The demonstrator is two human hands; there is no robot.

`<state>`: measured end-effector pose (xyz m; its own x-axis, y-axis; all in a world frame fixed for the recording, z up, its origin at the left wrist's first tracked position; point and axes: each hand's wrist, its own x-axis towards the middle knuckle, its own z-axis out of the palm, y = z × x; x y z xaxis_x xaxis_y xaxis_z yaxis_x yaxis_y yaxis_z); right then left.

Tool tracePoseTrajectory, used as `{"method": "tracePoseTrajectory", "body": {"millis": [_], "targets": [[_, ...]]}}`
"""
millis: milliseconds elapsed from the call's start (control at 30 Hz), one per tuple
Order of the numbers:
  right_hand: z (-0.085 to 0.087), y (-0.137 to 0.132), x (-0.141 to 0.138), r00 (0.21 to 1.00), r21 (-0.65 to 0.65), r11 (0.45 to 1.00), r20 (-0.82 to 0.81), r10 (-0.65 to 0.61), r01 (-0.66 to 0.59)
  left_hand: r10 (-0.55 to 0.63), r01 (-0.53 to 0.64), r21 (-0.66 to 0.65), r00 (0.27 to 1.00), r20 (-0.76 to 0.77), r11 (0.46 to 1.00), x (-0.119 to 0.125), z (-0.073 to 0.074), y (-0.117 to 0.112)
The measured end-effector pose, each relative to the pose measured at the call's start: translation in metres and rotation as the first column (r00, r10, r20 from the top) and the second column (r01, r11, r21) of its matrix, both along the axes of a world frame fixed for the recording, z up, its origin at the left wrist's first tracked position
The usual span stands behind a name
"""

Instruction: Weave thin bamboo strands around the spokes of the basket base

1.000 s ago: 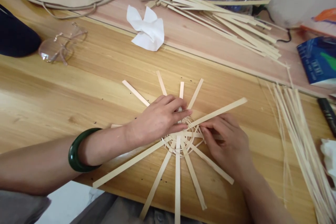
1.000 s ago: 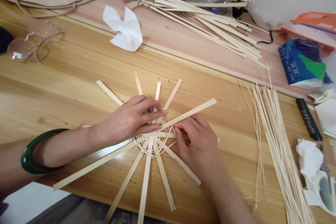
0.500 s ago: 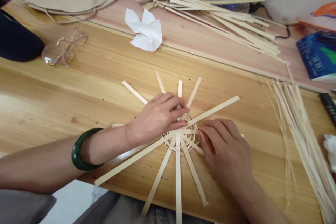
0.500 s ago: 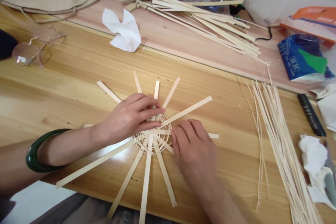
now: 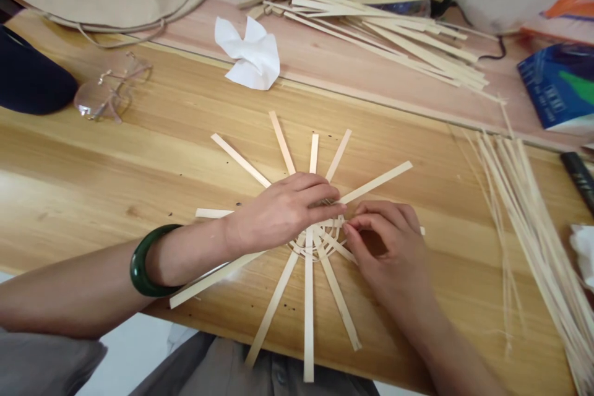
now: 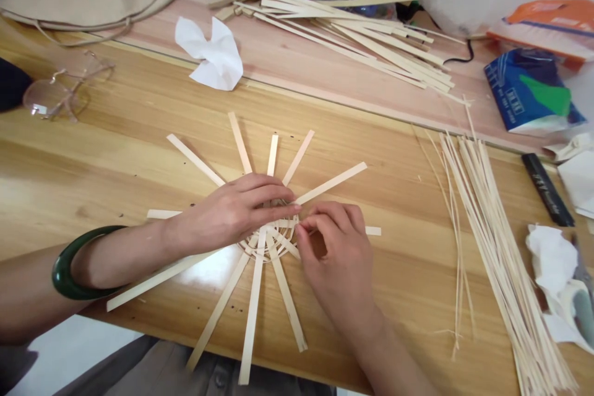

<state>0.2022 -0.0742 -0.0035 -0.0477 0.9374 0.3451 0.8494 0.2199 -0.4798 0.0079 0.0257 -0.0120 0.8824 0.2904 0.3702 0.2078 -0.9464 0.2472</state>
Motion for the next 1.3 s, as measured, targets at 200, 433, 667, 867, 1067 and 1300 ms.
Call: {"method": "tracePoseTrajectory", "body": {"millis": [200, 433, 667, 867, 1067, 1300], "targets": [[-0.004, -0.002, -0.004, 0.997, -0.023, 0.999, -0.074, -0.033, 0.031, -0.018, 0.021, 0.04, 0.998, -0.067, 0.999, 0.001, 0.004, 0.0], [0.002, 0.005, 0.011, 0.994, -0.065, 0.995, -0.082, 0.069, -0.075, -0.034, 0.049, 0.106, 0.989, -0.144, 0.993, 0.003, 0.008, -0.001], [0.004, 0.008, 0.025, 0.993, -0.035, 0.994, -0.055, 0.101, -0.103, -0.023, 0.042, 0.134, 0.99, -0.14, 0.99, 0.004, 0.008, -0.001], [0.003, 0.007, 0.024, 0.948, -0.041, 0.949, 0.051, 0.315, -0.313, -0.035, 0.049, 0.102, 0.991, -0.128, 0.994, 0.004, 0.008, 0.0], [0.008, 0.008, 0.032, 0.955, -0.053, 0.954, 0.013, 0.296, -0.295, -0.026, 0.037, 0.092, 0.993, -0.119, 0.995, 0.004, 0.005, 0.0], [0.004, 0.006, 0.035, 0.918, -0.022, 0.922, 0.09, 0.386, -0.386, -0.021, 0.034, 0.095, 0.991, -0.131, 0.995, 0.004, 0.006, 0.001]]}}
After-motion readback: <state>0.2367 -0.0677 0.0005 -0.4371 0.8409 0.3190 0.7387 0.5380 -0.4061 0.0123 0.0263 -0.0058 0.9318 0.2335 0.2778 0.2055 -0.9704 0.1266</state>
